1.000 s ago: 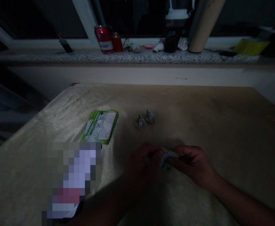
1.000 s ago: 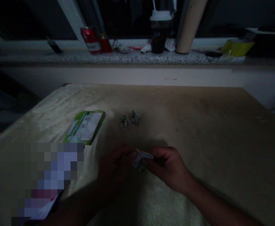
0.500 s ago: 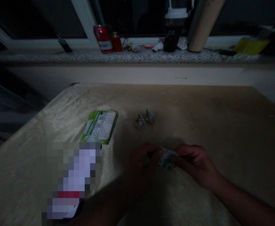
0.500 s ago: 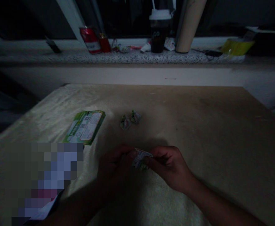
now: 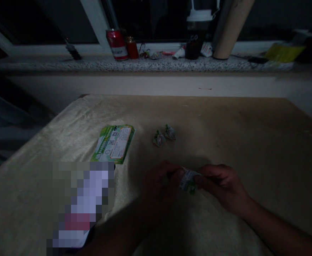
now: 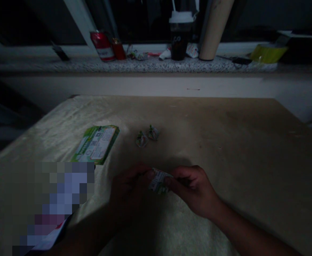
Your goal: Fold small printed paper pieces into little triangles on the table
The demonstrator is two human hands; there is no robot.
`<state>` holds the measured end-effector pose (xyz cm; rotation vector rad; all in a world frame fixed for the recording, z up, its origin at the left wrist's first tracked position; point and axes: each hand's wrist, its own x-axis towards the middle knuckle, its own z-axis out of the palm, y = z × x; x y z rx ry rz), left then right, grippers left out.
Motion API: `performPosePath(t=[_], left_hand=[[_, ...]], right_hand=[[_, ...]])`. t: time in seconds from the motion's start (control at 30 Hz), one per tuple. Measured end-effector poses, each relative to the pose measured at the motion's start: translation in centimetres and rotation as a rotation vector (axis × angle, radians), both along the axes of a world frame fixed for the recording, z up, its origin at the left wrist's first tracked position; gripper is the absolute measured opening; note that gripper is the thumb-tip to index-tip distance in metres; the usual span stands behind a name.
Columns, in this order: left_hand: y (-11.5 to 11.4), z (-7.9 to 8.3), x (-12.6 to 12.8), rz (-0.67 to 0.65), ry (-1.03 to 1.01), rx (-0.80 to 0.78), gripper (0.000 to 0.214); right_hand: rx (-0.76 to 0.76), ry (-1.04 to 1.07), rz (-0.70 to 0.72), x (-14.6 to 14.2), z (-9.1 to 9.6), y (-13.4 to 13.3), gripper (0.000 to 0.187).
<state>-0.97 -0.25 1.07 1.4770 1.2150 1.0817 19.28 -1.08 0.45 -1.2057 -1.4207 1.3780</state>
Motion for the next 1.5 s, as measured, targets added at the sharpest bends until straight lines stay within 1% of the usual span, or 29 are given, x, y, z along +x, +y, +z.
performPosePath(t=[0.13, 0.23, 0.5, 0.7, 0.9, 1.07, 1.17, 1.23, 1.3, 1.37, 1.5], left_hand=[[0.0, -0.2, 0.1, 0.016, -0.057, -0.060, 0.019], [0.0, -0.2, 0.1, -0.002, -0.096, -0.094, 0.018], [0.2, -0.1, -0.1, -0.015, -0.121, -0.113, 0.021], [0.1, -0.5, 0.1, -0.068, -0.115, -0.136, 0.020], [0.1, -0.2, 0.4, -0.111, -0.078, -0.157, 0.019], [0.2, -0.5, 0.4, -0.134, -0.116, -0.205, 0.023], [0.3, -0.7, 0.3, -0.128, -0.201, -0.240, 0.031], [0.4, -1.0, 0.3, -0.156, -0.232, -0.262, 0.035], [0.4, -1.2, 0.2, -0.200, -0.184, -0.279, 0.035], [0.3, -1.3, 0.3, -0.222, -0.140, -0.312, 0.035], [0.3, -1.1, 0.7, -0.241, -0.143, -0.349, 0.034]], right_hand=[[-0.013, 0.015, 0.013, 0.2, -0.1, 0.0, 0.040], [-0.023, 0.011, 0.029, 0.3, 0.1, 0.1, 0.040], [-0.031, 0.088, 0.085, 0.2, 0.5, 0.1, 0.042], [-0.033, 0.021, 0.182, 0.1, -0.1, 0.0, 0.038], [-0.042, 0.000, 0.215, 0.0, -0.5, 0.1, 0.035], [-0.058, 0.016, 0.190, 0.0, -0.3, 0.0, 0.037], [-0.052, 0.063, 0.122, 0.1, -0.2, 0.1, 0.036], [-0.036, 0.074, 0.068, 0.2, -0.2, 0.1, 0.035], [-0.011, 0.064, 0.032, 0.2, 0.0, 0.2, 0.033], [0.010, 0.043, 0.029, 0.1, 0.1, 0.1, 0.032], [0.051, -0.026, 0.048, 0.0, 0.1, 0.0, 0.029]])
